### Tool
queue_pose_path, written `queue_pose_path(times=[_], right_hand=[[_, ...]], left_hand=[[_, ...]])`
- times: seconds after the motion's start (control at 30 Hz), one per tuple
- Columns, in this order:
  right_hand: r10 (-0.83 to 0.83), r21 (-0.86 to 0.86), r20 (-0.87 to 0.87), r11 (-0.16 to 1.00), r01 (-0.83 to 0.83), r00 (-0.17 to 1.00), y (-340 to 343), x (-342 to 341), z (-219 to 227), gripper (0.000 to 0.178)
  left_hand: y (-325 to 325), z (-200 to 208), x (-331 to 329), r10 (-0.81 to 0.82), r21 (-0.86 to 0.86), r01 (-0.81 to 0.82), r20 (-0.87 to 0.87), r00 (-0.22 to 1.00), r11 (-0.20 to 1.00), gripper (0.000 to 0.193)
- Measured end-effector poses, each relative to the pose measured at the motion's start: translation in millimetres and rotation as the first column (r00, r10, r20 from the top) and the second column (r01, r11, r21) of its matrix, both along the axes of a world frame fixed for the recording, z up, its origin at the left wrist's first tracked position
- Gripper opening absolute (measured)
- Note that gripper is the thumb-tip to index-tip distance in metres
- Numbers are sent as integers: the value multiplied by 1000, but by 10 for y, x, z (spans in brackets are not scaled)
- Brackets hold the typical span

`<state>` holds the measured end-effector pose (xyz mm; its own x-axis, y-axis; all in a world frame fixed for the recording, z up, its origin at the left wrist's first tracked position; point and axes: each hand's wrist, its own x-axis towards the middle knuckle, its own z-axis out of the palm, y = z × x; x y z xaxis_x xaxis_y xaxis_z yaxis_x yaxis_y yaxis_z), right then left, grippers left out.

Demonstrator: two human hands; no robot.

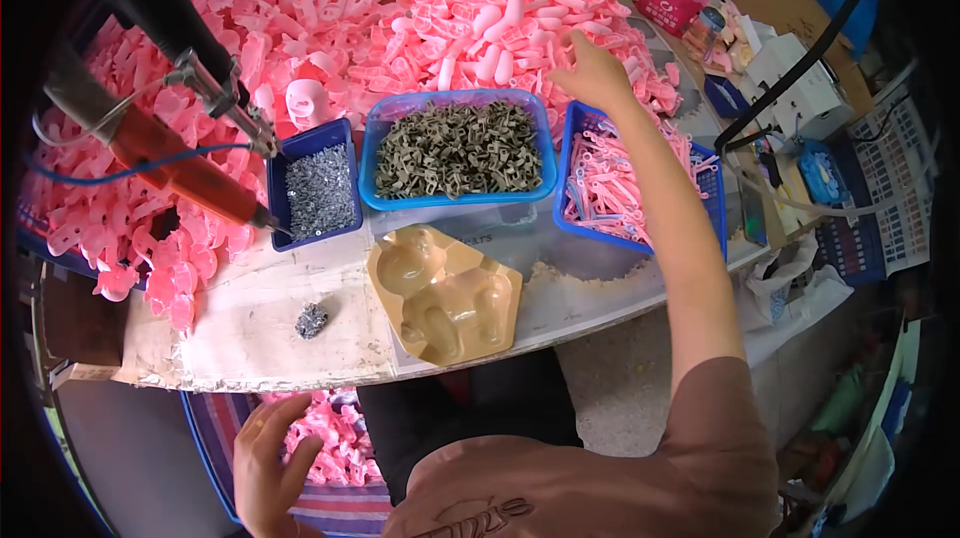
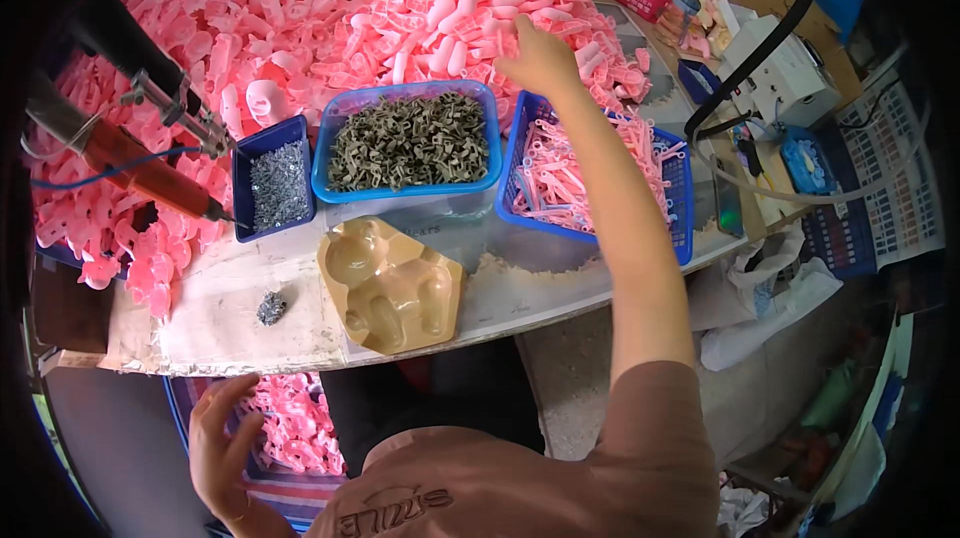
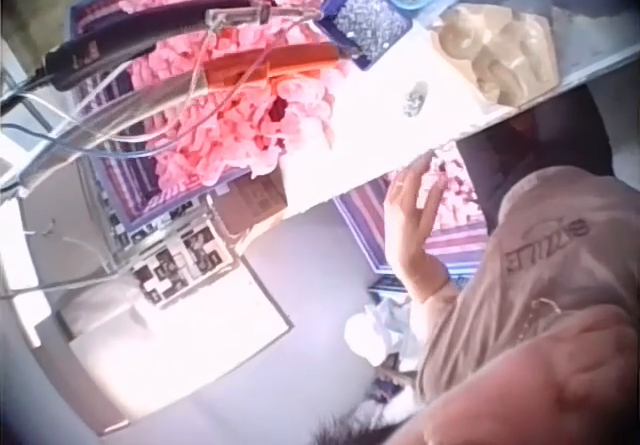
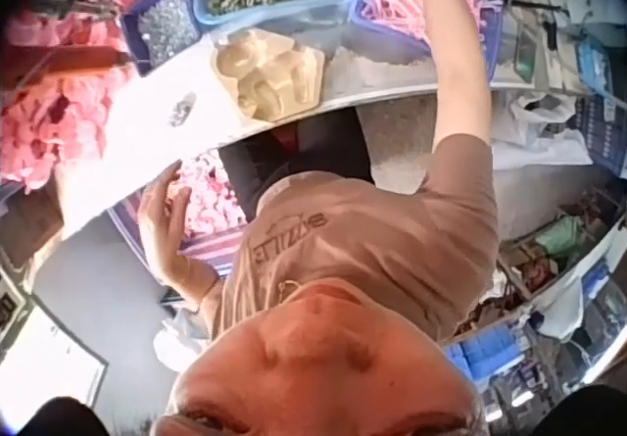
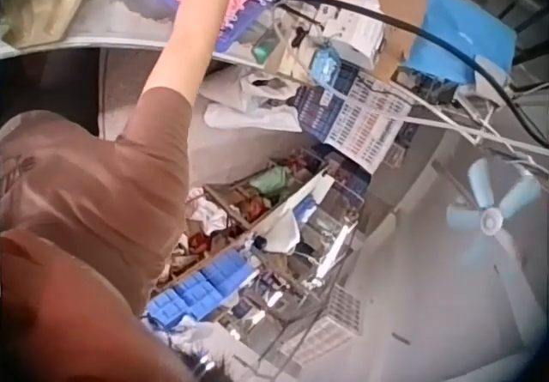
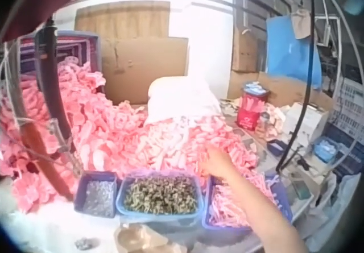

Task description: Assembling pink plastic toy animals by attaching small components like eyes and ears using a pneumatic tool at a workbench.

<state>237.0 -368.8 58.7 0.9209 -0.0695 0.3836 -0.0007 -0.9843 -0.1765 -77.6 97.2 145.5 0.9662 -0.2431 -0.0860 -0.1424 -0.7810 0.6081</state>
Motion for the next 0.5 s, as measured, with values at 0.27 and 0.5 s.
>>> queue_pose_path(times=[0.27, 0.5], right_hand=[[937, 884, -320, 349, -310, 141, 705, -1435, 266, 45], [720, 861, -278, 480, -167, 636, 148, -708, 68, 22]], left_hand=[[-1349, -807, 775, -172, -400, 281, 286, 942, 872, 39], [-1352, -1116, 665, -69, -457, 219, 323, 944, 862, 25]])
